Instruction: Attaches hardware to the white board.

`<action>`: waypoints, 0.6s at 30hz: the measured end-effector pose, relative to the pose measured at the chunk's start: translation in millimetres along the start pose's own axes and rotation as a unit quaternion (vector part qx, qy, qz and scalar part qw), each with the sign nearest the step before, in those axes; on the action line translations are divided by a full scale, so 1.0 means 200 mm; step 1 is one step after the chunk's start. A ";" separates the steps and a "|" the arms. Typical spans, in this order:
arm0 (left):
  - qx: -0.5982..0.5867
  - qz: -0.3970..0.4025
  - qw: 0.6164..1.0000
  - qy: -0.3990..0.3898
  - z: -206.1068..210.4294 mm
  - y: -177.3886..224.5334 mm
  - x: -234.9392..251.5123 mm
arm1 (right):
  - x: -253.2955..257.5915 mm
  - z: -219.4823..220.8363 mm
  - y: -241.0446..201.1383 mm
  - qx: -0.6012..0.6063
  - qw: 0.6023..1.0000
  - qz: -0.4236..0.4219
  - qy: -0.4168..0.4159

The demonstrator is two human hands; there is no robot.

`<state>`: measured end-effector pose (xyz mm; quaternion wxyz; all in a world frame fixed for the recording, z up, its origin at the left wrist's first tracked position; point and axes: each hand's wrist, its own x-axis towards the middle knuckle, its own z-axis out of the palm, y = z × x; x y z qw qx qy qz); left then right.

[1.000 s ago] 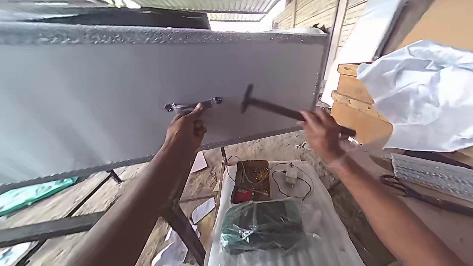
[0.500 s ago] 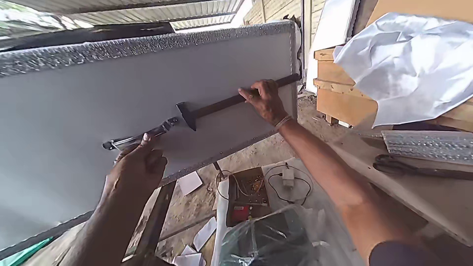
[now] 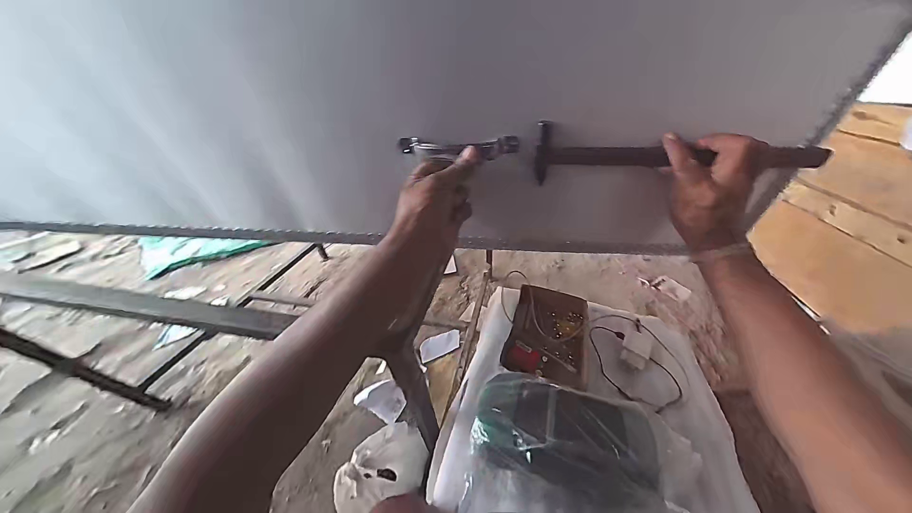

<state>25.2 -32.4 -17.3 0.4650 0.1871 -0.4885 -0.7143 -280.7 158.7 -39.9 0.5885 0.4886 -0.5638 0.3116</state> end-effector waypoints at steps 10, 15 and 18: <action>-0.037 -0.039 0.999 -0.003 0.06 -0.04 0.00 | -0.01 -0.04 -0.01 -0.007 0.999 0.021 -0.030; -0.026 -0.034 0.999 -0.011 0.07 -0.06 0.00 | -0.02 -0.01 0.02 -0.013 0.999 0.020 -0.024; -0.026 -0.026 0.999 -0.015 0.07 -0.06 0.01 | -0.02 -0.01 0.02 -0.013 0.999 0.025 -0.022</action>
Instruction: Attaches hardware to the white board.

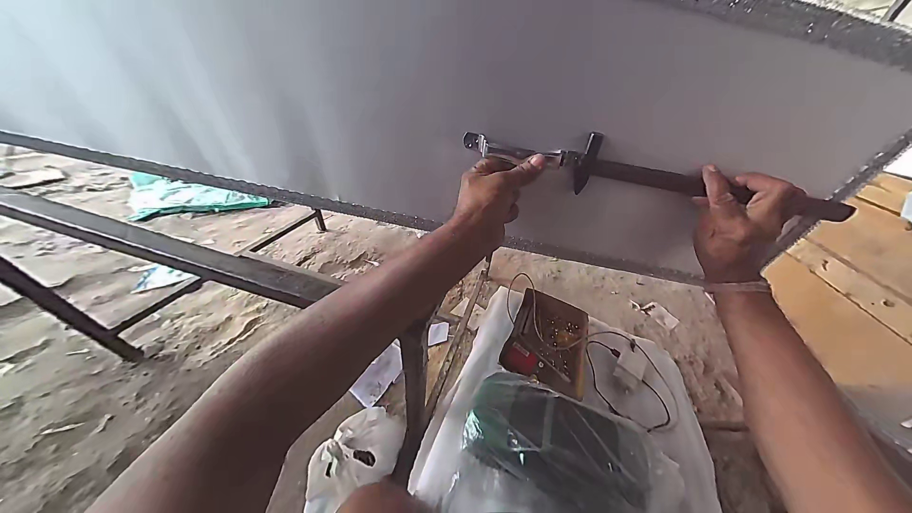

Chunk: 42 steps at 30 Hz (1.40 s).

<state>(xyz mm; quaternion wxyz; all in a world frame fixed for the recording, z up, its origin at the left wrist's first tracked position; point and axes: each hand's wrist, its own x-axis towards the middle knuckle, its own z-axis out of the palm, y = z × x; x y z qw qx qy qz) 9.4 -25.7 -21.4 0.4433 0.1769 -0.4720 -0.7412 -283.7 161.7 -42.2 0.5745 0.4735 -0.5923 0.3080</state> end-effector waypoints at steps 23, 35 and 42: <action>0.009 -0.006 1.000 -0.004 0.01 0.01 0.00 | -0.01 -0.27 -0.12 -0.036 0.999 0.004 0.019; -0.017 -0.004 1.000 -0.005 0.01 -0.01 0.00 | 0.32 -0.24 -0.58 0.226 0.916 0.309 -0.120; -0.002 -0.011 1.000 -0.010 0.01 0.00 -0.02 | 0.38 -0.05 -0.91 0.251 0.919 0.253 -0.170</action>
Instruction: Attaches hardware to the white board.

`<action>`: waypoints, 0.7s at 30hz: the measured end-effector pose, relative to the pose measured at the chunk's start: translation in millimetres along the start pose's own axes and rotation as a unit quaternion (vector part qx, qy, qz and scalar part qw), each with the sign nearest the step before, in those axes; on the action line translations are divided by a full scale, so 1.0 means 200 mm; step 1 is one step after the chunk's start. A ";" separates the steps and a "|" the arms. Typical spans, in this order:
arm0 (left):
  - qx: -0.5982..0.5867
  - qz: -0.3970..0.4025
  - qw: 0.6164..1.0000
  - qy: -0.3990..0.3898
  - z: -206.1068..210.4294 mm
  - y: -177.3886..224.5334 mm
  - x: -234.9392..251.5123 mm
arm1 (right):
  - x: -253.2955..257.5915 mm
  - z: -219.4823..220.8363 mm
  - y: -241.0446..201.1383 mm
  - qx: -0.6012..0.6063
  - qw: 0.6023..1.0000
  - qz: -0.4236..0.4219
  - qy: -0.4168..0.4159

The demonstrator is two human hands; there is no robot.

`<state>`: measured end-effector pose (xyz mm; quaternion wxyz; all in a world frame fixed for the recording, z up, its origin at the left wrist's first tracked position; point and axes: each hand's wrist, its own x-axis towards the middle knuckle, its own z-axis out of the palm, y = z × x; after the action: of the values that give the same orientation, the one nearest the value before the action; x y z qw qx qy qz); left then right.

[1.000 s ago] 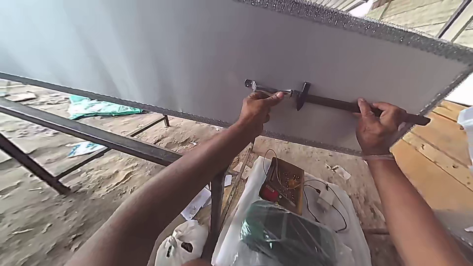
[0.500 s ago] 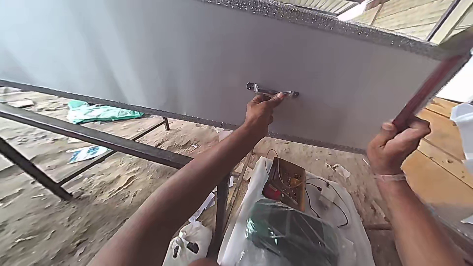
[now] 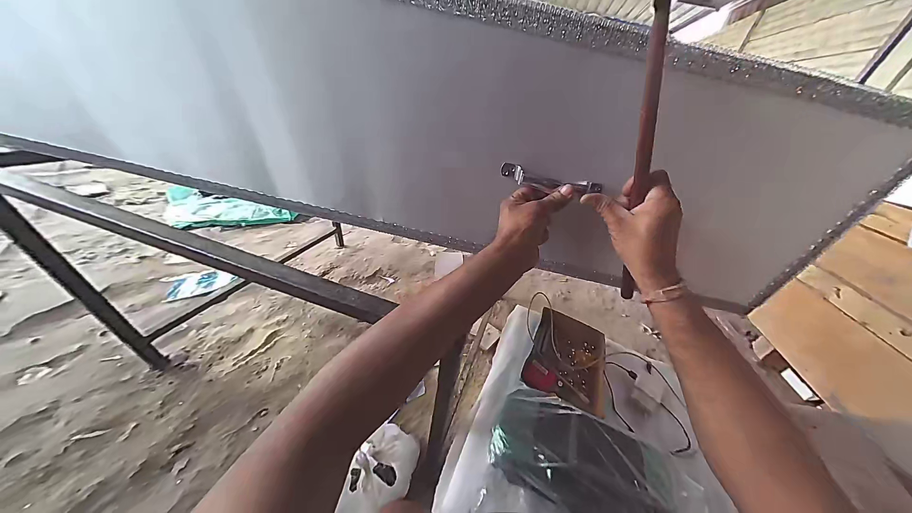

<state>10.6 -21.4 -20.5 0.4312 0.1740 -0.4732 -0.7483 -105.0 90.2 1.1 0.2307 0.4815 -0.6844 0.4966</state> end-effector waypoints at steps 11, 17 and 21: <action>0.010 -0.019 1.000 -0.018 -0.01 -0.01 -0.01 | -0.01 0.11 0.00 -0.051 0.997 0.029 0.053; -0.034 -0.115 0.989 -0.086 -0.12 -0.12 -0.54 | -0.04 0.09 -0.03 -0.018 0.995 0.090 0.041; -0.042 -0.415 0.901 -0.123 -0.34 -0.44 -1.00 | 0.02 0.10 -0.02 -0.014 0.994 0.096 0.056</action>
<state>127.0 118.9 -159.4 0.0272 0.2431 -0.3754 -0.8940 -100.0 70.1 -2.4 0.2269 0.3814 -0.7204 0.5330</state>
